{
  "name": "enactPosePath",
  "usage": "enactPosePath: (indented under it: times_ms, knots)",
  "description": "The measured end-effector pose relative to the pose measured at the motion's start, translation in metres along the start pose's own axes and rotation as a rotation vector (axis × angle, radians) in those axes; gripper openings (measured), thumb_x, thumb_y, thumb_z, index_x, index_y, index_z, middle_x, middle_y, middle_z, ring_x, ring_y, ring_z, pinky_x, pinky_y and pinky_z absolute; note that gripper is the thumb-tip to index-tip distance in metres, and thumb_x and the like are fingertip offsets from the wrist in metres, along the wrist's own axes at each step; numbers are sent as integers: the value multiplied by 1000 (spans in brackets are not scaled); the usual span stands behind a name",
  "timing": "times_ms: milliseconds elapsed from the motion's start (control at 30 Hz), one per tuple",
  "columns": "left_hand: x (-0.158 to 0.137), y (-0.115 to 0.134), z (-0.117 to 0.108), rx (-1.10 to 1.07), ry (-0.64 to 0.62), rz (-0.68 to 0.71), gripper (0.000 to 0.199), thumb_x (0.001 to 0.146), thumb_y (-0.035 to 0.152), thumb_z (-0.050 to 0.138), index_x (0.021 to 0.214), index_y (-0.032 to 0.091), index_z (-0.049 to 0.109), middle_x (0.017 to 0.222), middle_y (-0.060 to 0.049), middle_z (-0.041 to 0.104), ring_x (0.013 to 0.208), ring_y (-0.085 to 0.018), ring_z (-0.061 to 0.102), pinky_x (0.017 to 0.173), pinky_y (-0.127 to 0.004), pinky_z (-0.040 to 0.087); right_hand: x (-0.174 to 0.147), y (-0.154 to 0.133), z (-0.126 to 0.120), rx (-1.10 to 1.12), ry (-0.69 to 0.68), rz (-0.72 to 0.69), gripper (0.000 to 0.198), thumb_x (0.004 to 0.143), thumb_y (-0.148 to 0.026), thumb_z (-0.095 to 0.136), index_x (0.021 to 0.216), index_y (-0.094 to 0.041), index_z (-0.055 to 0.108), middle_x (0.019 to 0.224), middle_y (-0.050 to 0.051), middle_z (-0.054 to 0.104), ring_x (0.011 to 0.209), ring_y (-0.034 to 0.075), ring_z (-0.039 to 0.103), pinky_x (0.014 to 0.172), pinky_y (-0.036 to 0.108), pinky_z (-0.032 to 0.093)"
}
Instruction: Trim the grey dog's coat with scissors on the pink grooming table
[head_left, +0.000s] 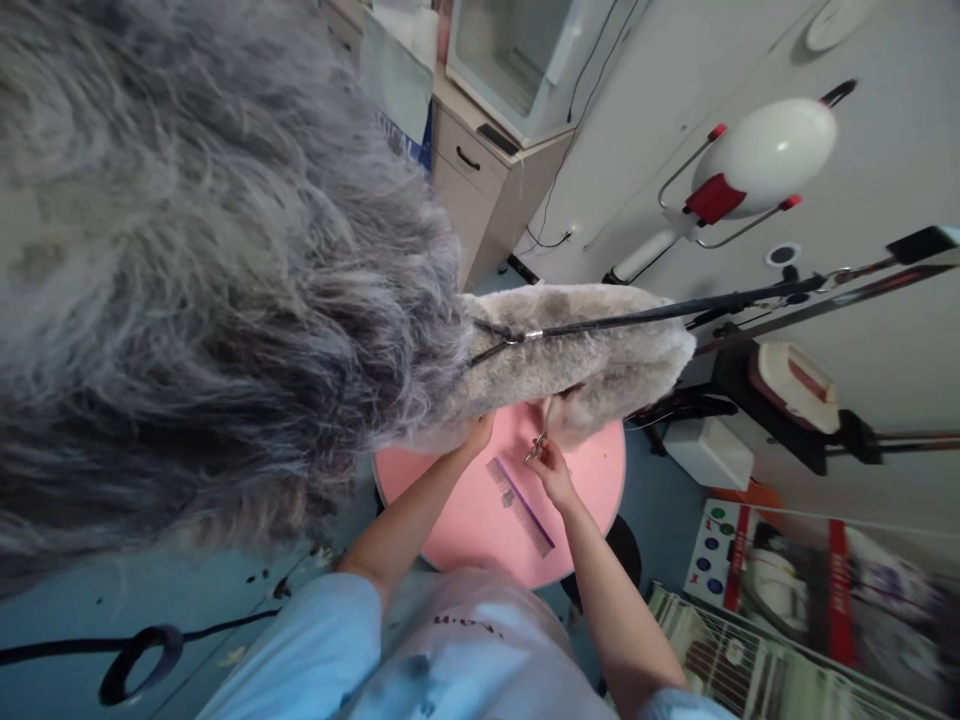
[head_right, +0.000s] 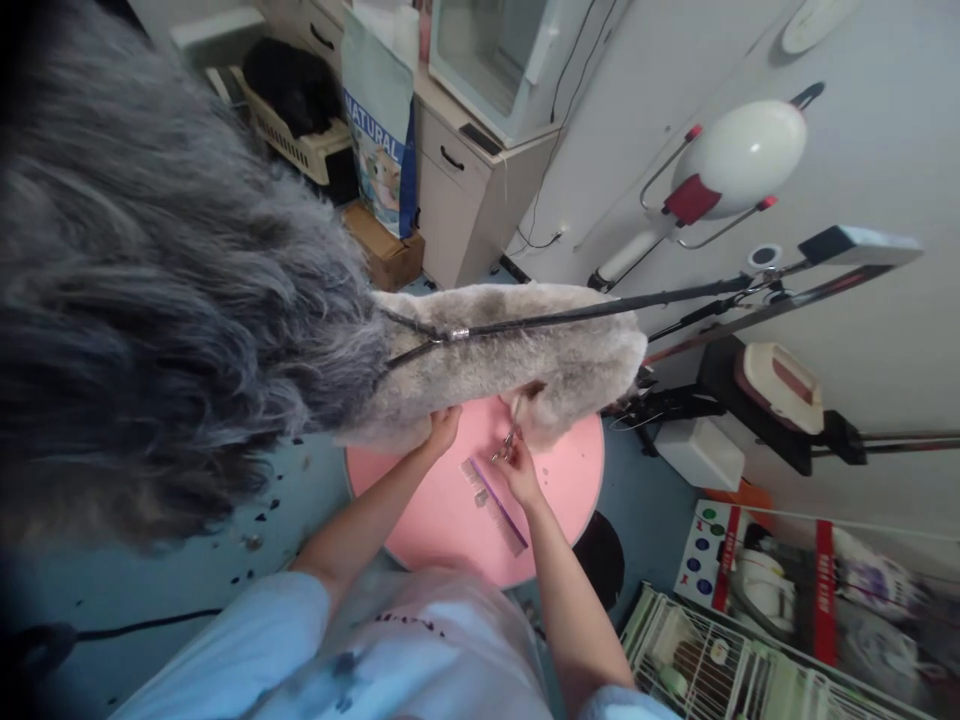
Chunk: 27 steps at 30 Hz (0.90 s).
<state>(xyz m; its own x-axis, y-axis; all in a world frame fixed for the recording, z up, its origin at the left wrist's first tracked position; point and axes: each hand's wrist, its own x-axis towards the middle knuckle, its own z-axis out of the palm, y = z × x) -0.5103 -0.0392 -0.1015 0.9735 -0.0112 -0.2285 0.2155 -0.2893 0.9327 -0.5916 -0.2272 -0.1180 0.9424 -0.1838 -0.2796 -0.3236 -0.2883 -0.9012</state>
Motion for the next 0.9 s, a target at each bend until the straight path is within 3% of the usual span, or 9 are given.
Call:
enactPosePath:
  times_ms: [67, 133, 200, 333, 433, 633, 767, 900]
  knots:
    - [-7, -1, -9, 85, 10, 25, 31, 88, 29, 45, 107, 12, 63, 125, -15, 59, 132, -30, 39, 117, -48, 16, 1, -1, 2, 0, 63, -12, 38, 67, -39, 69, 93, -23, 48, 82, 0, 53, 75, 16, 51, 75, 33, 45]
    - [-12, 0, -14, 131, -17, 27, 32, 87, 30, 47, 106, 12, 65, 119, -15, 62, 127, -31, 44, 116, -49, 20, -1, -3, 5, -12, 41, 12, 40, 65, -38, 70, 95, -23, 49, 81, 0, 54, 75, 17, 52, 74, 34, 46]
    - [-15, 1, -16, 109, -44, 14, 34, 86, 30, 46, 110, 12, 64, 117, -15, 64, 123, -30, 49, 114, -47, 25, -4, -8, 8, -10, -10, 35, 40, 65, -36, 71, 96, -22, 50, 80, 1, 55, 74, 17, 53, 74, 34, 46]
    - [-20, 0, -16, 33, -59, 5, 38, 85, 35, 48, 115, 16, 62, 120, -13, 63, 125, -30, 48, 114, -46, 27, -11, -23, 15, 60, 71, 3, 36, 66, -34, 69, 94, -23, 49, 82, 0, 55, 75, 16, 53, 75, 32, 45]
    - [-26, 0, -21, -23, -95, 8, 40, 86, 36, 46, 120, 19, 60, 123, -10, 61, 127, -28, 46, 115, -47, 27, -13, -35, 19, 110, 50, 58, 36, 65, -31, 69, 94, -23, 49, 78, -1, 55, 71, 15, 52, 69, 31, 44]
    - [-41, 4, -40, -89, -242, 145, 46, 88, 34, 41, 128, 15, 53, 131, -12, 56, 126, -24, 48, 112, -40, 33, -13, -51, 32, 131, 164, 69, 34, 66, -36, 69, 90, -22, 49, 76, -1, 53, 69, 15, 50, 67, 30, 44]
    - [-48, 9, -51, -156, -291, 168, 47, 88, 27, 39, 133, 14, 48, 138, -11, 50, 129, -20, 46, 112, -36, 34, -13, -58, 42, 149, 113, 100, 39, 64, -36, 70, 92, -23, 48, 73, -1, 52, 68, 15, 50, 65, 30, 45]
    - [-49, 11, -60, -143, -336, 217, 47, 88, 25, 41, 134, 21, 49, 139, -7, 50, 130, -19, 45, 112, -36, 34, -16, -61, 47, 153, 235, 51, 33, 67, -36, 67, 90, -23, 48, 76, -1, 52, 70, 15, 50, 68, 30, 45]
